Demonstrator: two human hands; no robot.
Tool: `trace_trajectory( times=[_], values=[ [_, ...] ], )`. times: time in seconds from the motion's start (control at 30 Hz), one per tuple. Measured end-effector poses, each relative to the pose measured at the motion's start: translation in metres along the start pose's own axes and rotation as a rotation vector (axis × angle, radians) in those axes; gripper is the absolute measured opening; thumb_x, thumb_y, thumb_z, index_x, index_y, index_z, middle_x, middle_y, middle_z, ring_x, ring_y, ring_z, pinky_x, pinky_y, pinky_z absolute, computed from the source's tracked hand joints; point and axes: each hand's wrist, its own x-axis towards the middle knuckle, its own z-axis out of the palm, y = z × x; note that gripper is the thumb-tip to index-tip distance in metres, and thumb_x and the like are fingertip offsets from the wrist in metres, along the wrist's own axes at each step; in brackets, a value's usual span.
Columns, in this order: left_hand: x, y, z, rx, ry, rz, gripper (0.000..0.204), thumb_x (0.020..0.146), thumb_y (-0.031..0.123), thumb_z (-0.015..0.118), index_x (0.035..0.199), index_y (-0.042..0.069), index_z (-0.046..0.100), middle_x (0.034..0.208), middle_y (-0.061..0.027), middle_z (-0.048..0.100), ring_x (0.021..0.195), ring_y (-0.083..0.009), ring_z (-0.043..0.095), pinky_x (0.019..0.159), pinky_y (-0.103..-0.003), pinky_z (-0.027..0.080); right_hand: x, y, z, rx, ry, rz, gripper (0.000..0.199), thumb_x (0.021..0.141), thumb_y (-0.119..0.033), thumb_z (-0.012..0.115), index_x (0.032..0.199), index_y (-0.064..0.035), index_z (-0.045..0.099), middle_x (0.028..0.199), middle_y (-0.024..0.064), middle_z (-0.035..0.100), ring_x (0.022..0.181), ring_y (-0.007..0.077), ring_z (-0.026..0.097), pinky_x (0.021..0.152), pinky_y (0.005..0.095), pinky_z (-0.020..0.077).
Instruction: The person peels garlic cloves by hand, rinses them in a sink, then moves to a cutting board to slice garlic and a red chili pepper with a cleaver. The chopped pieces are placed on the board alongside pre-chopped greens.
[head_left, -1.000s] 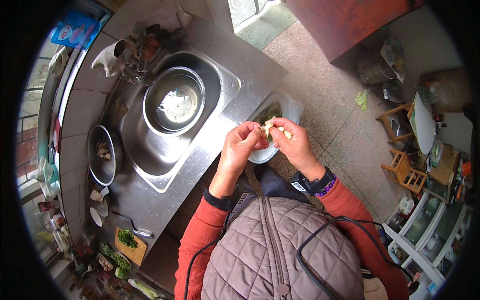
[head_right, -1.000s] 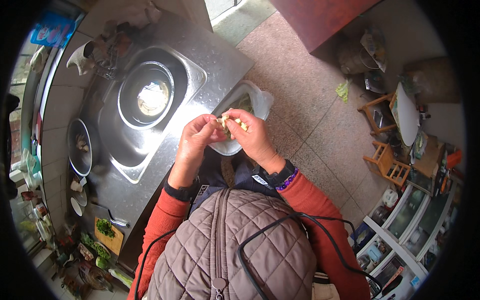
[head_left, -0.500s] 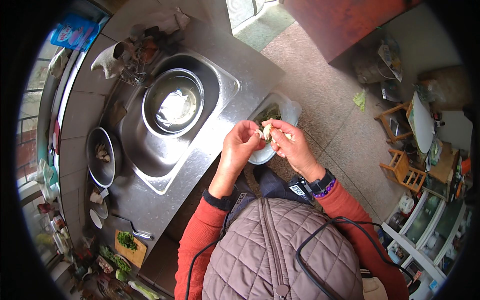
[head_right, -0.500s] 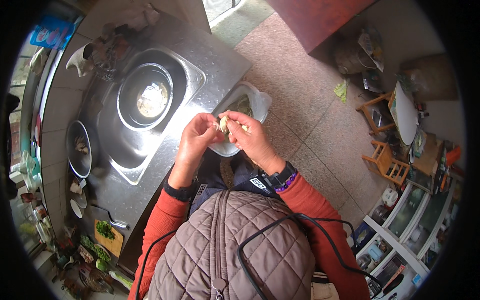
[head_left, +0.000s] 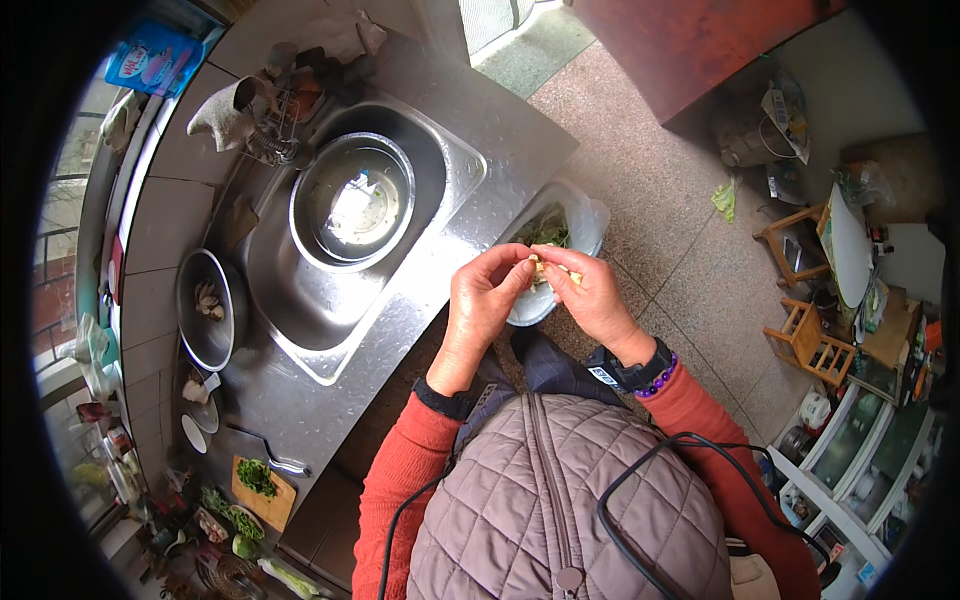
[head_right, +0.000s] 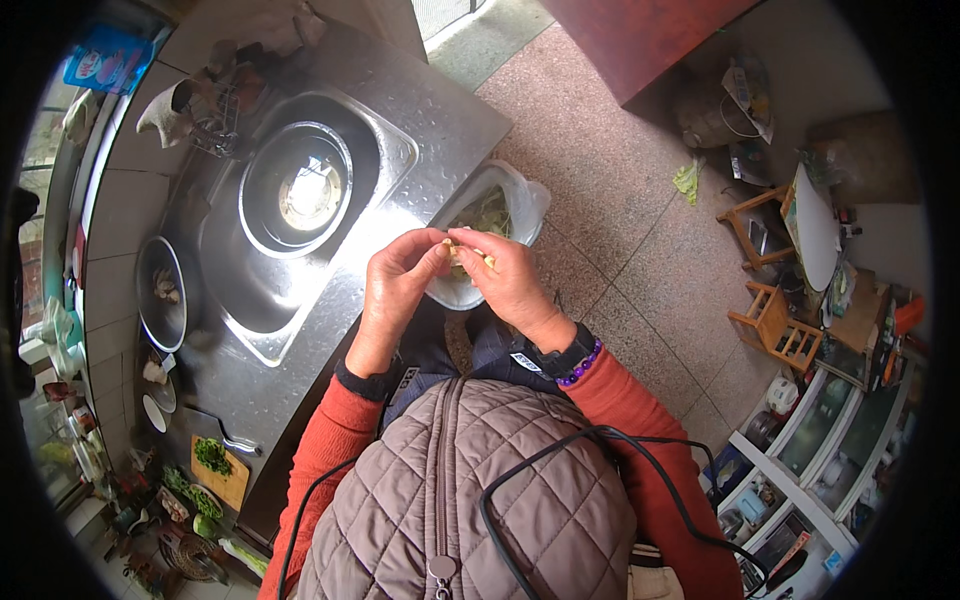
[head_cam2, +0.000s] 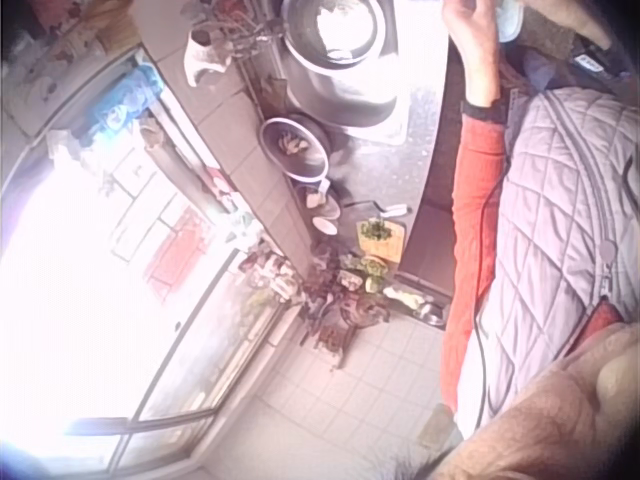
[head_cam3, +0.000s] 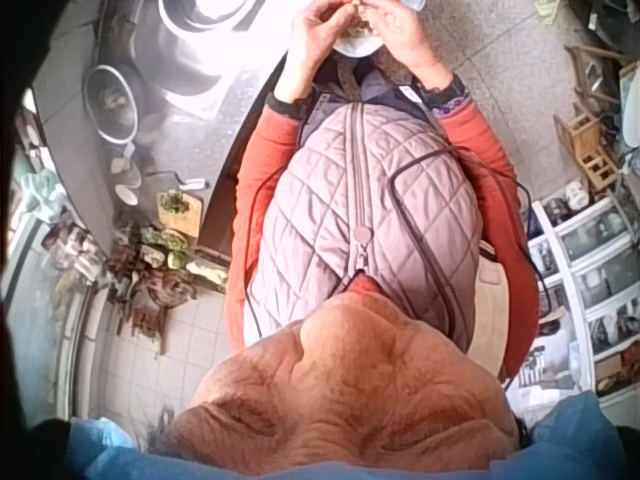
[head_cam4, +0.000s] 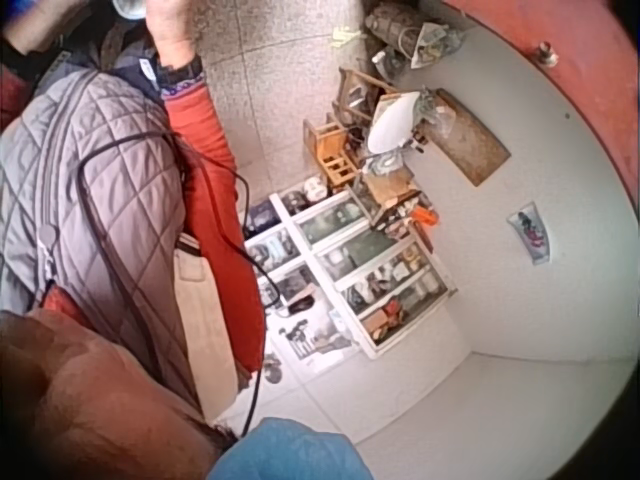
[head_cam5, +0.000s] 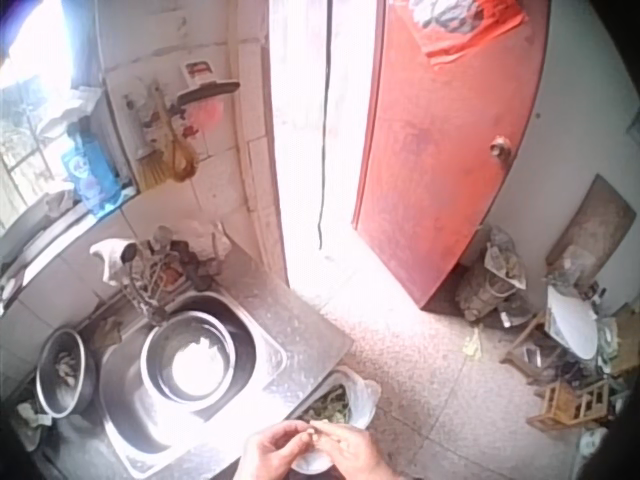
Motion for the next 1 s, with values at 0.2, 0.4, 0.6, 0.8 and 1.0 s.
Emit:
trace_trajectory(
  times=[0.2,0.4,0.6,0.8,1.0],
  values=[
    [-0.001,0.0,-0.006,-0.13,-0.027,-0.092,0.021,0.093,0.012,0.069,0.109,-0.002,0.068,0.093,-0.0059,0.071,0.084,-0.0111,0.065,0.078,-0.024,0.053,0.003,0.005,-0.003,0.0,0.015,-0.129,0.021,0.095,-0.009,0.063,0.111,0.0033,0.068,0.101,0.0093,0.071,0.076,0.0092,0.062,0.065,0.0238,0.0508],
    [0.0,0.003,-0.012,-0.093,-0.087,-0.12,0.02,0.094,0.012,0.067,0.107,-0.003,0.068,0.093,-0.0055,0.071,0.083,-0.011,0.066,0.079,-0.024,0.053,0.002,0.004,-0.01,0.048,-0.038,-0.062,0.021,0.097,-0.013,0.063,0.111,0.0022,0.068,0.098,0.0058,0.071,0.076,0.0073,0.06,0.065,0.0217,0.0492],
    [0.001,-0.004,-0.008,-0.07,-0.087,-0.091,0.018,0.097,0.015,0.064,0.106,-0.001,0.066,0.091,-0.0037,0.069,0.081,-0.0102,0.065,0.075,-0.024,0.052,-0.001,0.004,-0.01,0.235,-0.099,0.126,0.026,0.099,-0.018,0.061,0.117,0.0,0.065,0.093,0.001,0.066,0.069,0.0025,0.053,0.057,0.0163,0.042],
    [-0.001,-0.004,0.005,-0.147,-0.024,-0.096,0.023,0.097,0.015,0.063,0.114,-0.001,0.064,0.094,-0.0044,0.069,0.081,-0.0104,0.065,0.074,-0.024,0.053,0.004,0.012,-0.01,0.637,-0.159,0.249,0.027,0.098,-0.026,0.064,0.114,-0.0034,0.063,0.087,-0.0029,0.062,0.066,0.0002,0.049,0.051,0.0145,0.0366],
    [-0.001,-0.002,0.004,-0.065,-0.029,-0.065,0.024,0.095,0.013,0.066,0.113,-0.002,0.066,0.092,-0.0051,0.071,0.08,-0.0105,0.065,0.074,-0.024,0.054,0.008,0.015,-0.012,0.651,-0.165,0.293,0.025,0.098,-0.023,0.063,0.113,-0.0037,0.063,0.088,-0.0023,0.062,0.065,-0.0001,0.048,0.051,0.0139,0.036]
  ],
)
